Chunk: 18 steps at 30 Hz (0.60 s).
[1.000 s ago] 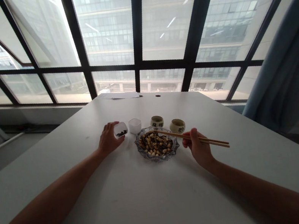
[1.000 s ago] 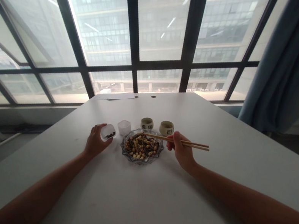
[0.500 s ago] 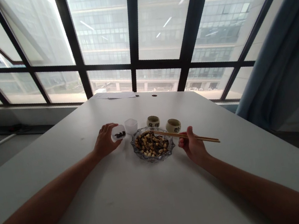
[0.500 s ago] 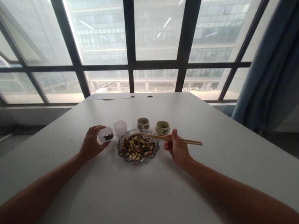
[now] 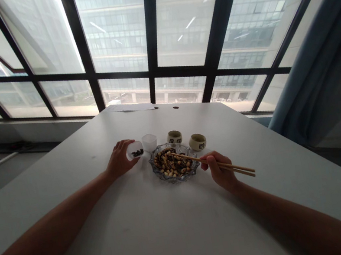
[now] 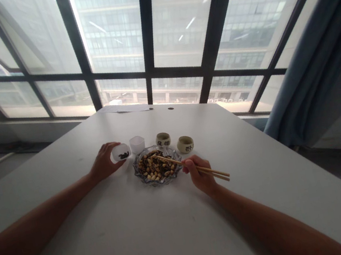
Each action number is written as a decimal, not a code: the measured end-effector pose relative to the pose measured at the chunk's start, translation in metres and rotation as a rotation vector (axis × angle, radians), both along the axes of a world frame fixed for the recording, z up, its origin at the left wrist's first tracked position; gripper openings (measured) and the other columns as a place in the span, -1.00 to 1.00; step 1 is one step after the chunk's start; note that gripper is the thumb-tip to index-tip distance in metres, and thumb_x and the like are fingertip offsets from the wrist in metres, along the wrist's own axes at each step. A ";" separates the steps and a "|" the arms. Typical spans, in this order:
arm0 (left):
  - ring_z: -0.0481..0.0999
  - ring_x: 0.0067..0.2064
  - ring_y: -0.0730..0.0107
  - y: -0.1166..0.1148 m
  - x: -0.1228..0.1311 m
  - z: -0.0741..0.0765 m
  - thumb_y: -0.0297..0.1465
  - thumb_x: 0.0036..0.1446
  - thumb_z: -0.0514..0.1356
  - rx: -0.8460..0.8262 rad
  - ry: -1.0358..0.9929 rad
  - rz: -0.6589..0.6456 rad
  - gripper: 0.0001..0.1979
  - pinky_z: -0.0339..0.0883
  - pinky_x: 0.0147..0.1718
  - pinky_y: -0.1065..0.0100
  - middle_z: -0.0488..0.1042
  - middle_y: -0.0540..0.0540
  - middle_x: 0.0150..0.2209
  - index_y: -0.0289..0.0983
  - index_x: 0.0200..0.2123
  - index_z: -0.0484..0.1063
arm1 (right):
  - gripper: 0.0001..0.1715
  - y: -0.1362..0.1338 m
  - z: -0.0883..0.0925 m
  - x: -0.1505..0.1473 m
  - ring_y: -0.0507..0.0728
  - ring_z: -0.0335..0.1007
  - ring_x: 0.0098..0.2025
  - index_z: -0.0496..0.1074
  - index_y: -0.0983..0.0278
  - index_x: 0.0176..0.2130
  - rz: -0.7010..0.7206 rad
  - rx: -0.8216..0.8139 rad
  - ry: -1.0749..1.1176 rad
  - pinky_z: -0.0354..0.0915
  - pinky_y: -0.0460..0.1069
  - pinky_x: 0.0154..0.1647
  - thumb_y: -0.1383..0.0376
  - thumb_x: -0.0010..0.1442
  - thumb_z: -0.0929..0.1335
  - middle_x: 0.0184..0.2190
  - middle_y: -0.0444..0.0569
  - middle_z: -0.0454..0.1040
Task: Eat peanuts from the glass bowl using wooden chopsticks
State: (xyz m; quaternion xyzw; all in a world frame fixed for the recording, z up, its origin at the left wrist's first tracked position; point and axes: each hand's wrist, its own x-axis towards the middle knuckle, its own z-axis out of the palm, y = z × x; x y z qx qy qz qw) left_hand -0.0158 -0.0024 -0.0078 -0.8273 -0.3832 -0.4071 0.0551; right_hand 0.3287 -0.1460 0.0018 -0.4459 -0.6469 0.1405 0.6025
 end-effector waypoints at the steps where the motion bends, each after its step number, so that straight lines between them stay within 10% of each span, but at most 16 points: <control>1: 0.40 0.09 -0.02 0.000 0.000 0.000 -0.25 0.03 0.30 0.003 0.000 -0.002 -0.44 0.33 0.11 -0.01 0.43 -0.22 0.04 -0.19 0.11 0.29 | -0.43 0.001 0.000 0.000 0.08 0.38 -0.58 0.50 0.25 -0.38 -0.001 -0.005 0.009 0.32 -0.01 -0.54 -0.17 0.27 0.29 -0.64 -0.09 0.46; 12: 0.41 0.07 -0.01 0.000 0.002 0.000 -0.25 0.04 0.30 0.032 -0.002 -0.020 -0.45 0.34 0.09 0.01 0.45 -0.22 0.03 -0.21 0.11 0.30 | -0.27 0.029 -0.007 0.003 0.02 0.26 -0.70 0.42 0.26 -0.47 0.019 -0.270 0.623 0.23 -0.06 -0.68 -0.36 -0.01 0.37 -0.72 -0.16 0.35; 18: 0.40 0.08 0.00 0.000 0.001 -0.001 -0.25 0.05 0.30 0.026 -0.003 -0.017 -0.44 0.34 0.09 0.02 0.45 -0.21 0.04 -0.20 0.11 0.29 | -0.43 0.013 -0.005 0.004 0.04 0.34 -0.61 0.48 0.25 -0.41 -0.023 -0.043 0.222 0.28 -0.05 -0.58 -0.16 0.25 0.33 -0.66 -0.11 0.43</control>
